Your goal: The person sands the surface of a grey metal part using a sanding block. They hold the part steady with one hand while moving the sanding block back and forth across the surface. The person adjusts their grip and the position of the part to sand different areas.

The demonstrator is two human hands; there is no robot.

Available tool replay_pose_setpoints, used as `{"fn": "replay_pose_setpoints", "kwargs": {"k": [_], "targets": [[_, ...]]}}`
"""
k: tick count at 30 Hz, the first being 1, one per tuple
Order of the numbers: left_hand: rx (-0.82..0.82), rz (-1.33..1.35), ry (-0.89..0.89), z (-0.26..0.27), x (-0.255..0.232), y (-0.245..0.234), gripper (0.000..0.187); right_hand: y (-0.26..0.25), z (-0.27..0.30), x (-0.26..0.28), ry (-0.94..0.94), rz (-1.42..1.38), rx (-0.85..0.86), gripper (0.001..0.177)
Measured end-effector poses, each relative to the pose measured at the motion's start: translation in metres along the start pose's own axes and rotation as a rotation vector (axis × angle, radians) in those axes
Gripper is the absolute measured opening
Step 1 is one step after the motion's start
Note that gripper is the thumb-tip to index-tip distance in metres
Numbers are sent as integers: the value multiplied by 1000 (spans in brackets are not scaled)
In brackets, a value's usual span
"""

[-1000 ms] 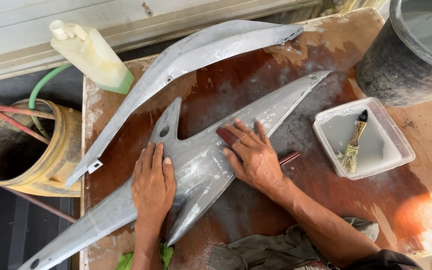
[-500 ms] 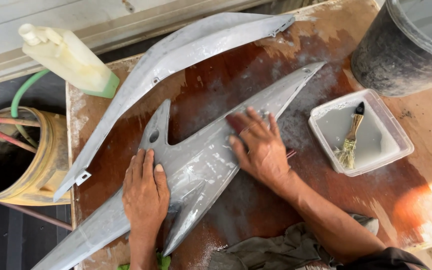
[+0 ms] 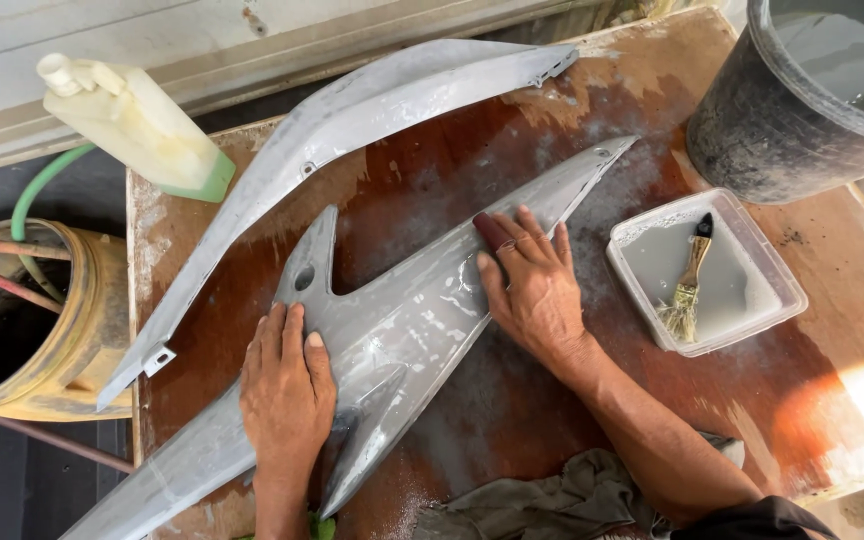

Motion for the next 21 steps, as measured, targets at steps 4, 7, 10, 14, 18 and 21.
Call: {"fn": "replay_pose_setpoints", "kwargs": {"k": [4, 7, 10, 14, 18, 21], "targets": [[14, 10, -4, -1, 0, 1, 39, 19, 14, 6, -157, -71, 57, 44], [-16, 12, 4, -1, -1, -1, 38, 14, 12, 7, -190, -73, 80, 40], [-23, 11, 0, 1, -1, -1, 38, 9, 1, -7, -98, -5, -18, 37], [-22, 1, 6, 0, -1, -1, 38, 11, 4, -1, -71, -36, -20, 37], [-28, 11, 11, 1, -2, -3, 38, 8, 24, 28, -244, -116, 108, 43], [-25, 2, 13, 2, 0, -1, 38, 21, 14, 2, -130, -32, 63, 46]]}}
Point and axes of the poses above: each hand's wrist, its own z-axis away from the middle knuckle, its own y-axis out of the palm, x = y × z, the point moved 5 cm from there along -z, towards the middle knuckle, and after that the axes turned 13 degrees about y, right-handed, at the moved point
